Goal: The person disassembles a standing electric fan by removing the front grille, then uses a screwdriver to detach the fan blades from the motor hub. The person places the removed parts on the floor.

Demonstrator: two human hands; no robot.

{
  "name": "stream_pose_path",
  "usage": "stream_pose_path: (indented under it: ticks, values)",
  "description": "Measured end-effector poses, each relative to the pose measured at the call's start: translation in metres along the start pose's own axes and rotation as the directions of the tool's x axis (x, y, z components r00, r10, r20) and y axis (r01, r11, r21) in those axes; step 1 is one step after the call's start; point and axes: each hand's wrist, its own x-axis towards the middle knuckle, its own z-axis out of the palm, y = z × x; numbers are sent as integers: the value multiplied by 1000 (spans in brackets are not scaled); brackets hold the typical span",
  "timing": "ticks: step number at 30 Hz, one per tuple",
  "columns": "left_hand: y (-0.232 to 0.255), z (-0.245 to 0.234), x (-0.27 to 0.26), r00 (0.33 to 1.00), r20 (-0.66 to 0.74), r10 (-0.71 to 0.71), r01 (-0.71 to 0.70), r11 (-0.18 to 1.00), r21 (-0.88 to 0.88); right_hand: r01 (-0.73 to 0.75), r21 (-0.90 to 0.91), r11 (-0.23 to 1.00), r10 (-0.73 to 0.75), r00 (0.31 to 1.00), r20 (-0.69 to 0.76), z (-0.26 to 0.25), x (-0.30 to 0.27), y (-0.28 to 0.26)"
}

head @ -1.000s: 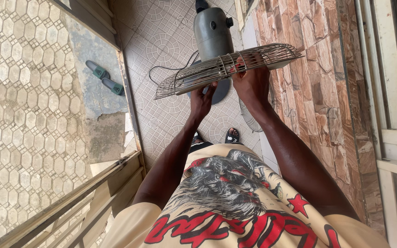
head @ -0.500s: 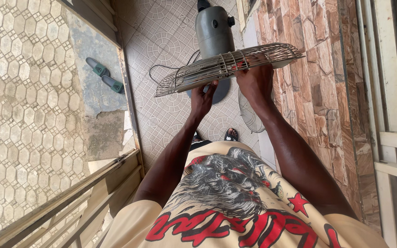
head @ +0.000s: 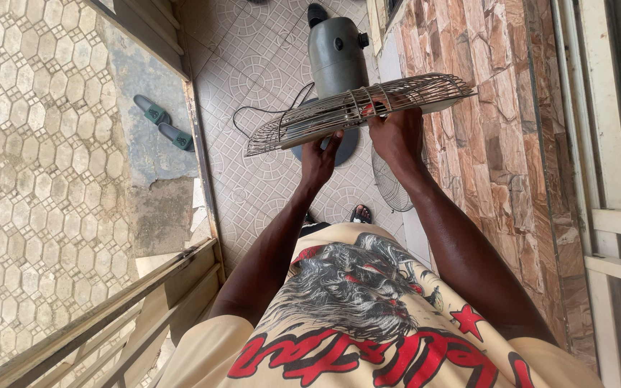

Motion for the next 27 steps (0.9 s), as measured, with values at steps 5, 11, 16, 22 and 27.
stream_pose_path:
  ticks: [5, 11, 16, 22, 27]
  values:
    - [-1, -2, -1, 1000, 2, 21, -21, 1000, -1, -96, 71, 993, 94, 995, 34, 2, -2, 3]
    - [-2, -1, 0, 1000, -3, -4, 4, 1000, 19, 77, 109, 991, -62, 989, -136, 0, -4, -5]
    - [-3, -1, 0, 1000, 5, -4, 4, 1000, 19, -134, 160, 978, 133, 991, 17, -3, -4, -10]
    - [-4, -1, 0, 1000, -1, 19, -19, 1000, 9, 0, 140, 990, 10, 998, -69, -3, -4, -10]
    - [-4, -2, 0, 1000, -6, -2, 2, 1000, 22, 108, 109, 988, -91, 984, -150, -3, -4, -10]
